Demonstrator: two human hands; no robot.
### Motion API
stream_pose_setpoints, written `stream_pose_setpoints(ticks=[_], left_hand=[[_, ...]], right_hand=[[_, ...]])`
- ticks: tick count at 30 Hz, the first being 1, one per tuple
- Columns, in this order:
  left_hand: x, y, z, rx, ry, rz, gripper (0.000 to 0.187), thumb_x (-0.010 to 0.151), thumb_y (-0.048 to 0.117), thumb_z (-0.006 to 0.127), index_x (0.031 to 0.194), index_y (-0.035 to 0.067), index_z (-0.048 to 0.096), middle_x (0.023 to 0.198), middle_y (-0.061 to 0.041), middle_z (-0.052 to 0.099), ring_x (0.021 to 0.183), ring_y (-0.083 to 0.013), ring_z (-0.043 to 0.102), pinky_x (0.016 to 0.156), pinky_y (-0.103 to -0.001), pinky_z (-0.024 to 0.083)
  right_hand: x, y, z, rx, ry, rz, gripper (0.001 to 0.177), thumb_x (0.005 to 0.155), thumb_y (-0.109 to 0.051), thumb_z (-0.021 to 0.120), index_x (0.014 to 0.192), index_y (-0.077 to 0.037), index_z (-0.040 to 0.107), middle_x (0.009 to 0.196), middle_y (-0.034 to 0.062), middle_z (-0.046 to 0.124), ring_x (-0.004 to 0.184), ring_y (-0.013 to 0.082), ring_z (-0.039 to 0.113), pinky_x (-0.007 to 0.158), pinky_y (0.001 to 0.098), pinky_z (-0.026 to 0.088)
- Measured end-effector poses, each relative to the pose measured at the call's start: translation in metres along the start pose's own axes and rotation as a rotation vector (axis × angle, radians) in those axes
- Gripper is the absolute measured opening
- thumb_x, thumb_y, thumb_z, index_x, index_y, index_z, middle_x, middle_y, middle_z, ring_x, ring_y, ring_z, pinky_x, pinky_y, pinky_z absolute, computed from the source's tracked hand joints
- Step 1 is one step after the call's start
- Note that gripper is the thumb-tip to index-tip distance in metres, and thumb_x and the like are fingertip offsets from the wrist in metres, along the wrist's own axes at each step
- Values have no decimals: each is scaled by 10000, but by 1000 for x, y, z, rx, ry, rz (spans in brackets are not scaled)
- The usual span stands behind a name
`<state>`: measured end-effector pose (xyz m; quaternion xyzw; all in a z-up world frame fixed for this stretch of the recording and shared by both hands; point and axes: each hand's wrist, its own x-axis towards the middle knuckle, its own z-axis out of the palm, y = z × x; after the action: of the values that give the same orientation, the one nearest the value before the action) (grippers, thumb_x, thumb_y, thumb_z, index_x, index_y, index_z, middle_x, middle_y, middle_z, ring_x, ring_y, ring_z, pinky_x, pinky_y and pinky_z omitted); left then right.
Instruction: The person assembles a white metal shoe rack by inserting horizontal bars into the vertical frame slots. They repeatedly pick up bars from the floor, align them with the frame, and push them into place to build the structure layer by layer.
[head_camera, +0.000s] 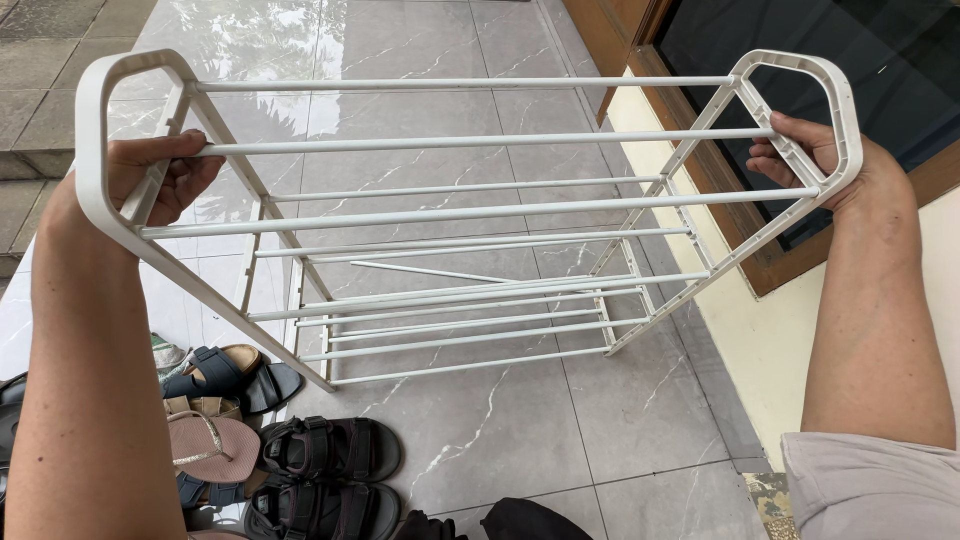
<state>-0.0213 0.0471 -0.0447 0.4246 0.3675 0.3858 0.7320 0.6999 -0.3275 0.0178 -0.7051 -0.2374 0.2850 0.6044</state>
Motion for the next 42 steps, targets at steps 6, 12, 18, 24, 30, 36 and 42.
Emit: stream_pose_setpoints(ticks=[6, 12, 18, 24, 30, 36, 42], left_hand=[[-7, 0, 11, 44, 29, 36, 145, 1024, 69, 696, 985, -51, 625, 972, -128, 687, 915, -169, 747, 848, -168, 644], [-16, 4, 19, 12, 13, 34, 143, 1028, 58, 692, 970, -49, 616, 952, -110, 664, 936, -165, 753, 873, -198, 618], [-12, 4, 15, -4, 12, 9, 156, 1016, 68, 695, 967, -59, 618, 945, -97, 654, 924, -154, 755, 868, -184, 616], [-9, 4, 10, 91, 14, 36, 130, 1037, 72, 693, 1002, -41, 639, 972, -103, 666, 937, -141, 742, 888, -144, 631], [-8, 5, 8, 101, -24, 25, 126, 1022, 80, 686, 997, -33, 639, 972, -109, 669, 927, -137, 740, 874, -151, 641], [-18, 7, 20, 128, 15, 44, 151, 1013, 81, 703, 990, -55, 643, 975, -116, 674, 920, -141, 736, 883, -155, 644], [-20, 10, 27, 137, 43, 27, 157, 1001, 82, 718, 979, -56, 646, 1001, -119, 686, 950, -151, 748, 883, -174, 598]], right_hand=[[-16, -2, 5, 260, -52, -55, 299, 971, -27, 756, 1156, 185, 655, 1064, 311, 729, 956, 341, 792, 813, 287, 623], [-20, -3, 9, 259, -71, -35, 343, 998, -93, 750, 1194, 168, 643, 1058, 314, 724, 959, 348, 785, 798, 302, 621], [-19, -2, 10, 234, -82, -42, 336, 1019, -120, 749, 1207, 141, 652, 1048, 292, 715, 945, 323, 784, 792, 301, 627], [0, 7, -2, 182, -98, 8, 337, 1031, -138, 706, 1205, 144, 650, 1061, 282, 729, 922, 306, 774, 784, 280, 622], [25, 13, -15, 81, -96, 45, 359, 1036, -155, 678, 1175, 173, 632, 1093, 275, 731, 944, 289, 780, 765, 249, 607], [28, 17, -14, 98, -118, 17, 406, 1075, -179, 648, 1240, 182, 563, 1145, 311, 698, 959, 320, 765, 765, 260, 609], [7, 10, -2, 118, -168, -52, 392, 1079, -163, 618, 1306, 148, 544, 1218, 356, 652, 1088, 378, 739, 905, 336, 599]])
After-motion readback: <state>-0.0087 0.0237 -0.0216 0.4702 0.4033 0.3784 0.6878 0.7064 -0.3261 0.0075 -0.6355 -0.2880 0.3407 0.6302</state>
